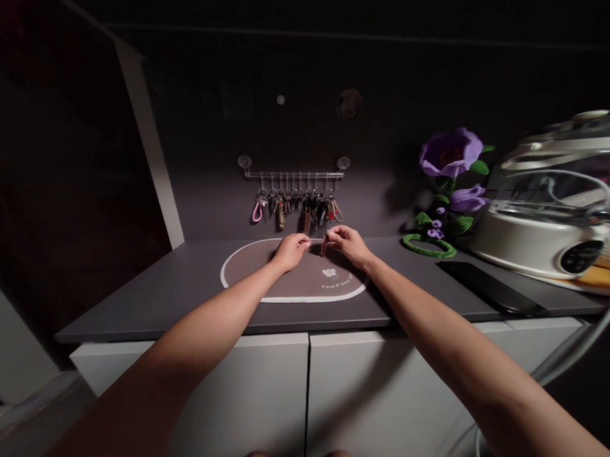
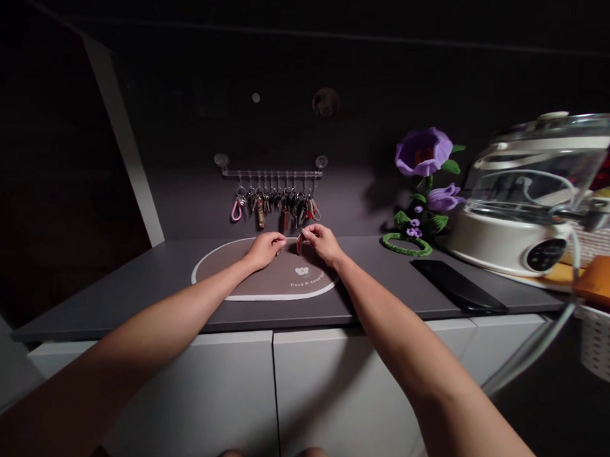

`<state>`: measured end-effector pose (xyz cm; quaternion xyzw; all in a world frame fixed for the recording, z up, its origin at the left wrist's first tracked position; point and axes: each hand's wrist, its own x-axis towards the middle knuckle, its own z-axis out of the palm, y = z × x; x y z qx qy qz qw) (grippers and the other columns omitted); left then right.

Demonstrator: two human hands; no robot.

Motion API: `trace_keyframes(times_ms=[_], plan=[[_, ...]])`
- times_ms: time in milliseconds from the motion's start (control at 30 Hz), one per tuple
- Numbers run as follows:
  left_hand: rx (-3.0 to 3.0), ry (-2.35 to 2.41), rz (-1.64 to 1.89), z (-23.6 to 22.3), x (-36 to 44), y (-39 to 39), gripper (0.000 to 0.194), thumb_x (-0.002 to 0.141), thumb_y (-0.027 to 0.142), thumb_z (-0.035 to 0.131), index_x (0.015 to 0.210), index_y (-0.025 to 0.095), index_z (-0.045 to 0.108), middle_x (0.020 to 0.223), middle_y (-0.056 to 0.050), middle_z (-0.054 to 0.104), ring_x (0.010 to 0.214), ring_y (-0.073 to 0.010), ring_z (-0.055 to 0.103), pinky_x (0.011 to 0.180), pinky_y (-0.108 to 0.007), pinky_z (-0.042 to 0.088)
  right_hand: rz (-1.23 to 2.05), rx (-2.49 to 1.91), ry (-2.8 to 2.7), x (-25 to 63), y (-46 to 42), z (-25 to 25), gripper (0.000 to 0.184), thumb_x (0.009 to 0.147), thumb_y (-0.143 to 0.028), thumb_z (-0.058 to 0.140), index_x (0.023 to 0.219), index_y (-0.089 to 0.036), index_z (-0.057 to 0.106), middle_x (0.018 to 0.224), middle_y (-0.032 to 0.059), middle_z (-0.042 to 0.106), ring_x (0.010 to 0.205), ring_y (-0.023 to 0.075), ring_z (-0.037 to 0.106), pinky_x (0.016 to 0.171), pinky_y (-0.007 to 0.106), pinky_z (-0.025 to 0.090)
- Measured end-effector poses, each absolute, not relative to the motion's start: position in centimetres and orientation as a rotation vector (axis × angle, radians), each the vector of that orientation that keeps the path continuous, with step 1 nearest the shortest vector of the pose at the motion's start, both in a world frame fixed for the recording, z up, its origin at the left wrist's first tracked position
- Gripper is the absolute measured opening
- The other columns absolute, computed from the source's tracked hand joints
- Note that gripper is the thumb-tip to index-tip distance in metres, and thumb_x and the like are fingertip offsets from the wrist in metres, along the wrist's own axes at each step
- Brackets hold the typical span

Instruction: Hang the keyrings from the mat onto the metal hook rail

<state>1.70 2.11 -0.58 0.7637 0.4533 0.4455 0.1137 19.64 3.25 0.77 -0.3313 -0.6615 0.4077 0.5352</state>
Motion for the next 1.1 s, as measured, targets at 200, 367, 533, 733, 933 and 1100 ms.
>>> trace_keyframes(times_ms=[200, 367, 533, 733, 933, 1100], plan=[[2.221, 1.312, 1.297, -0.5, 1.8, 1.9, 0.019, 0.078, 0.019, 0.048, 0.083, 0.012, 0.064, 0.074, -0.004, 0.065, 0.065, -0.0123, 0.057, 0.066, -0.024, 0.045, 1.066, -0.732, -1.431, 19.3, 2.6, 1.1, 0.040, 0.055, -0.047, 0.070, 0.072, -0.017, 0.049, 0.067, -0.0036, 0.053, 0.063, 0.0075, 0.050, 0.064, 0.025, 0.045], [2.215, 1.311, 1.309, -0.5, 1.8, 1.8, 0.019, 0.078, 0.020, 0.048, 0.082, 0.012, 0.064, 0.073, -0.004, 0.064, 0.066, -0.0126, 0.056, 0.066, -0.024, 0.045, 1.088, -0.689, -1.327, 19.3, 2.3, 1.6, 0.038, 0.057, -0.045, 0.069, 0.073, -0.019, 0.047, 0.067, -0.0035, 0.051, 0.061, 0.0084, 0.050, 0.061, 0.027, 0.047], [2.215, 1.294, 1.320, -0.6, 1.8, 2.0, 0.019, 0.078, 0.020, 0.047, 0.080, 0.013, 0.064, 0.072, -0.004, 0.064, 0.065, -0.0129, 0.056, 0.065, -0.024, 0.045, 1.035, -0.681, -1.258, 19.5, 2.7, 2.2, 0.039, 0.056, -0.046, 0.069, 0.073, -0.019, 0.046, 0.065, -0.0040, 0.049, 0.058, 0.0075, 0.048, 0.056, 0.023, 0.044], [2.190, 1.283, 1.341, -0.6, 1.9, 2.0, 0.018, 0.077, 0.021, 0.047, 0.077, 0.014, 0.063, 0.069, -0.003, 0.063, 0.063, -0.0125, 0.056, 0.064, -0.025, 0.044, 0.927, -0.707, -1.256, 20.0, 4.4, 3.9, 0.042, 0.056, -0.051, 0.066, 0.073, -0.019, 0.045, 0.066, -0.0029, 0.050, 0.059, 0.0081, 0.048, 0.054, 0.023, 0.043], [2.148, 1.265, 1.343, -0.7, 2.0, 2.0, 0.017, 0.077, 0.021, 0.046, 0.075, 0.013, 0.062, 0.068, -0.003, 0.062, 0.062, -0.0122, 0.055, 0.061, -0.023, 0.043, 0.816, -0.731, -1.215, 20.1, 6.9, 6.8, 0.033, 0.064, -0.046, 0.061, 0.075, -0.018, 0.046, 0.063, -0.0027, 0.048, 0.053, 0.0069, 0.045, 0.048, 0.020, 0.040], [2.145, 1.270, 1.341, -0.8, 2.1, 2.0, 0.017, 0.077, 0.022, 0.047, 0.074, 0.013, 0.062, 0.067, -0.002, 0.062, 0.061, -0.0118, 0.055, 0.060, -0.023, 0.043, 0.730, -0.773, -1.208, 20.1, 9.2, 8.7, 0.028, 0.067, -0.044, 0.057, 0.073, -0.017, 0.048, 0.059, -0.0033, 0.047, 0.050, 0.0063, 0.041, 0.047, 0.020, 0.037]])
